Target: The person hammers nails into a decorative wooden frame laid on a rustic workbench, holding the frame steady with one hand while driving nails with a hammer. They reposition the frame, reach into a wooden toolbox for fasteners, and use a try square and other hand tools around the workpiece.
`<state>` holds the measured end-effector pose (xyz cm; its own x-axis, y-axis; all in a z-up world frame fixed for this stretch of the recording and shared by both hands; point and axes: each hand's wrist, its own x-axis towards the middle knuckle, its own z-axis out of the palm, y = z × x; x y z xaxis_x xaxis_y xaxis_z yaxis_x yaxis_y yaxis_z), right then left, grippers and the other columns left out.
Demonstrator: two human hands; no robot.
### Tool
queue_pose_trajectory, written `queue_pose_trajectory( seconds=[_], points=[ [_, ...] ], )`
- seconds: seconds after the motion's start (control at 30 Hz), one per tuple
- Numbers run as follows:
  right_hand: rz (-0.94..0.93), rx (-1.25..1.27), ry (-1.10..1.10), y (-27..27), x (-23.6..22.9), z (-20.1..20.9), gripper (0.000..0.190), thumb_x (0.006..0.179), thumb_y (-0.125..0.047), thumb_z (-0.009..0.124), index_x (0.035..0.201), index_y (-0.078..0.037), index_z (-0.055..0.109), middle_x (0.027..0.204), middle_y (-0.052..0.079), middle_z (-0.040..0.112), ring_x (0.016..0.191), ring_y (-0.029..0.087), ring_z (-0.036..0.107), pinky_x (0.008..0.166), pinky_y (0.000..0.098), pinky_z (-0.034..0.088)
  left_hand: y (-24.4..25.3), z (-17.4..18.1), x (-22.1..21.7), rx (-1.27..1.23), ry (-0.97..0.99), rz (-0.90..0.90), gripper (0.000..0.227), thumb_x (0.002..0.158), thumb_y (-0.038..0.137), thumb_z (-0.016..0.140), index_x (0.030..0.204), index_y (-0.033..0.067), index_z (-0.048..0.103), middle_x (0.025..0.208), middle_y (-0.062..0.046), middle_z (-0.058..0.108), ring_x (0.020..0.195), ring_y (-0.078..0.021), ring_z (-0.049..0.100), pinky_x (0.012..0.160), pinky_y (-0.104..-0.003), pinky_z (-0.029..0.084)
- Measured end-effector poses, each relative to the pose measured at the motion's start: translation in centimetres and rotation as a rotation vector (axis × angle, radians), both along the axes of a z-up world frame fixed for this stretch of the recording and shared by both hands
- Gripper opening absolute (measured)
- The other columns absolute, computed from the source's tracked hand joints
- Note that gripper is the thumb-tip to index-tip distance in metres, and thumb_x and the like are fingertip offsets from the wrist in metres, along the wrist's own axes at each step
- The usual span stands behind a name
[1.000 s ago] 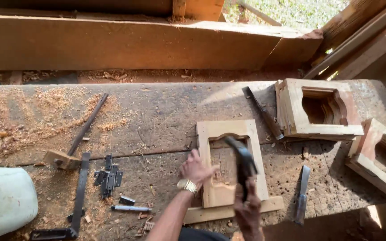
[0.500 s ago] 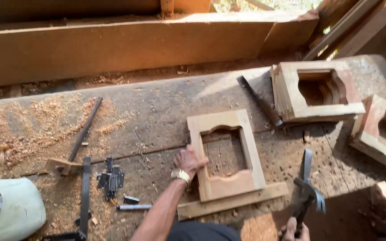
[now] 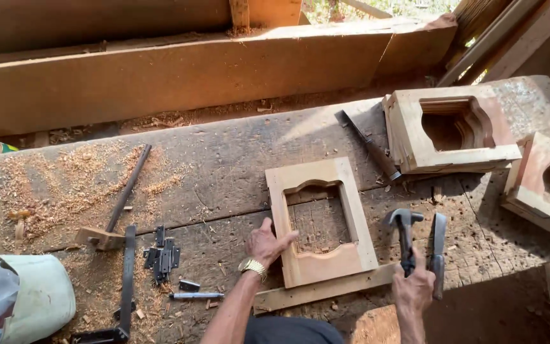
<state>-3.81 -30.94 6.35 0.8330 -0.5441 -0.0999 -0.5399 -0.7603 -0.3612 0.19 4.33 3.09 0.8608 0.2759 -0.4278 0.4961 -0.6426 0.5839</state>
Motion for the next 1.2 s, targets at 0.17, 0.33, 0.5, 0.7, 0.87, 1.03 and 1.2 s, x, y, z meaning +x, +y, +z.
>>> queue_pose_trajectory(
  seconds=[0.17, 0.33, 0.5, 0.7, 0.87, 1.03, 1.2],
  points=[
    [0.184, -0.325, -0.028, -2.0, 0.2, -5.7, 0.054, 0.090, -0.040, 0.076, 0.141, -0.029, 0.062, 0.100, 0.010, 0.050, 0.076, 0.021, 0.048, 0.061, 0.0332, 0.049, 3.0, 0.3, -2.3, -0.433, -0.138, 0.284, 0.024, 0.081, 0.027, 0.078, 0.099, 0.0126, 0.073, 0.070, 0.000, 0.072, 0.051, -0.0080, 0.062, 0.040, -0.020, 0.048],
    [0.481, -0.235, -0.398, 2.6, 2.5, -4.4, 0.041, 0.094, -0.029, 0.077, 0.126, -0.004, 0.072, 0.093, 0.010, 0.056, 0.072, 0.021, 0.053, 0.044, 0.0266, 0.048, 4.0, 0.0, -2.2, -0.599, -0.198, 0.390, 0.038, 0.084, 0.015, 0.075, 0.121, 0.0124, 0.070, 0.079, -0.005, 0.072, 0.067, -0.0161, 0.073, 0.054, -0.026, 0.058],
    [0.502, -0.237, -0.406, 6.6, 3.5, -6.8, 0.073, 0.077, -0.051, 0.086, 0.130, -0.005, 0.067, 0.101, 0.014, 0.053, 0.080, 0.020, 0.054, 0.056, 0.0291, 0.052, 3.5, 2.7, -1.3, -0.479, -0.057, 0.240, 0.052, 0.080, 0.026, 0.079, 0.130, 0.0193, 0.068, 0.081, -0.002, 0.074, 0.067, -0.0104, 0.069, 0.051, -0.022, 0.050],
    [0.296, -0.019, -0.226, 6.1, 3.9, -7.1, 0.094, 0.066, -0.064, 0.084, 0.138, -0.008, 0.063, 0.112, 0.017, 0.045, 0.086, 0.024, 0.057, 0.044, 0.0326, 0.054, 2.6, 1.1, -2.1, -0.299, -0.098, 0.256, 0.056, 0.075, 0.031, 0.082, 0.129, 0.0199, 0.068, 0.070, 0.005, 0.072, 0.051, -0.0061, 0.056, 0.042, -0.022, 0.042],
    [0.262, -0.019, -0.415, 6.0, 3.5, -8.3, 0.070, 0.063, -0.051, 0.089, 0.123, -0.016, 0.074, 0.104, 0.008, 0.056, 0.099, 0.034, 0.064, 0.089, 0.0500, 0.055, 1.0, 6.8, -0.8, -0.137, -0.254, 0.053, 0.062, 0.082, 0.032, 0.077, 0.138, 0.0120, 0.059, 0.086, -0.015, 0.070, 0.085, -0.0313, 0.073, 0.075, -0.045, 0.062],
    [0.272, -0.241, -0.534, 5.9, 4.1, -11.7, 0.063, 0.063, -0.041, 0.081, 0.122, -0.021, 0.072, 0.104, 0.005, 0.052, 0.099, 0.029, 0.060, 0.084, 0.0460, 0.054, 1.8, 3.2, 1.3, 0.443, -0.470, -0.394, 0.082, 0.095, 0.056, 0.056, 0.158, 0.0101, 0.030, 0.153, -0.024, 0.036, 0.134, -0.0371, 0.045, 0.102, -0.060, 0.043],
    [0.258, -0.220, -0.487, 6.7, 4.0, -10.3, 0.060, 0.064, -0.042, 0.074, 0.121, -0.023, 0.068, 0.105, 0.003, 0.051, 0.099, 0.030, 0.059, 0.081, 0.0497, 0.056, 2.9, 1.8, 1.8, 0.463, -0.364, -0.582, 0.088, 0.097, 0.067, 0.041, 0.159, 0.0066, 0.024, 0.168, -0.016, 0.017, 0.151, -0.0373, 0.020, 0.114, -0.071, 0.015]
  ],
)
